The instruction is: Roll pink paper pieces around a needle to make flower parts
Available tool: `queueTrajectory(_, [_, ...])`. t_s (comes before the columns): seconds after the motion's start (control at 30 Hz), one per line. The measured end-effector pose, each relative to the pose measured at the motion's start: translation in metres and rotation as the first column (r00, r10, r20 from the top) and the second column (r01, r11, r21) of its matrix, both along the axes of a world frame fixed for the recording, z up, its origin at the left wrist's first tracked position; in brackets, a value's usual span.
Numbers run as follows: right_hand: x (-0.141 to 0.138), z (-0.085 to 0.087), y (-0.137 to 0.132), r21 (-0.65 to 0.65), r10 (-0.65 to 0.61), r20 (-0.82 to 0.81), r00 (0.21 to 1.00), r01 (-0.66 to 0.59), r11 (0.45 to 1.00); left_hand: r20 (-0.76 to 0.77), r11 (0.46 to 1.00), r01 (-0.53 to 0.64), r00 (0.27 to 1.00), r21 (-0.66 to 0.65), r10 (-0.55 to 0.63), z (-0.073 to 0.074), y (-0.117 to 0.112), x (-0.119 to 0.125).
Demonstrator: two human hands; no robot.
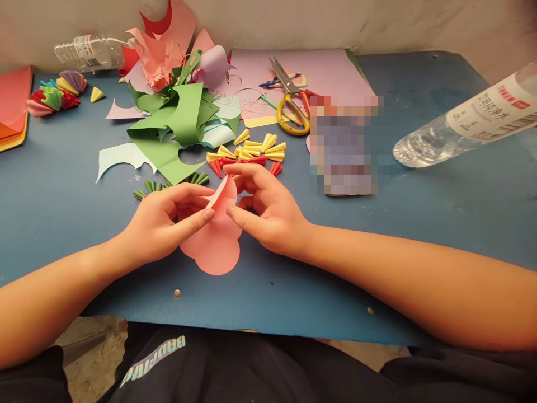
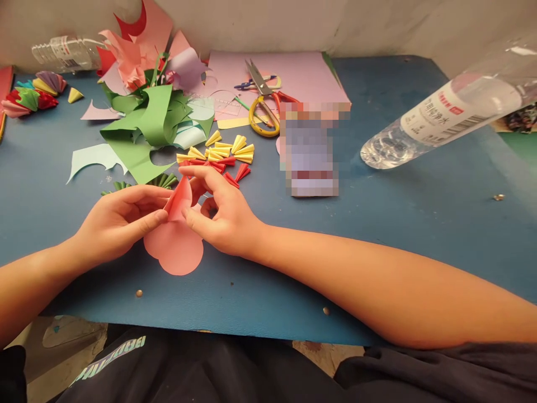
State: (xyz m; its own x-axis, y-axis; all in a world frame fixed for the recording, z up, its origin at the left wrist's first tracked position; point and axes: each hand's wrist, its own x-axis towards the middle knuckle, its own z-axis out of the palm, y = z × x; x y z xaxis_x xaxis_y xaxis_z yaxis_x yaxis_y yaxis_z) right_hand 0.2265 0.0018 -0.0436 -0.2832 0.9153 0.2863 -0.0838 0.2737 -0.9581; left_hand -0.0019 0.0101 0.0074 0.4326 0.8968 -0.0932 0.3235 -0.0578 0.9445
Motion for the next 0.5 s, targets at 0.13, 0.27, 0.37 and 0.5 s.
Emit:
queueTrajectory(0.13, [-0.0003,-0.0034,-0.0001,0.005,-0.057,0.046,0.997,0.056,0.998,0.000,0.999,0.039,0.999,0.012,-0.039,-0.0001,-0.0010,-0.0011])
queueTrajectory(0.27, [-0.0006,-0.0035,-0.0026,0.065,-0.086,0.112,0.990,0.079,0.995,0.024,0.999,0.040,0.999,-0.006,-0.040,-0.0010,-0.0005,-0.0002])
queueTrajectory(0.37, [-0.0012,-0.0018,-0.0043,0.191,-0.086,0.168,0.982,0.053,0.980,0.024,1.000,0.013,1.000,-0.003,-0.013,-0.0016,0.0016,0.0022])
queueTrajectory(0.5, [-0.0025,-0.0001,-0.0060,0.377,-0.079,0.173,0.982,0.008,0.926,0.040,1.000,0.007,0.999,0.014,-0.007,-0.0010,0.0034,0.0048])
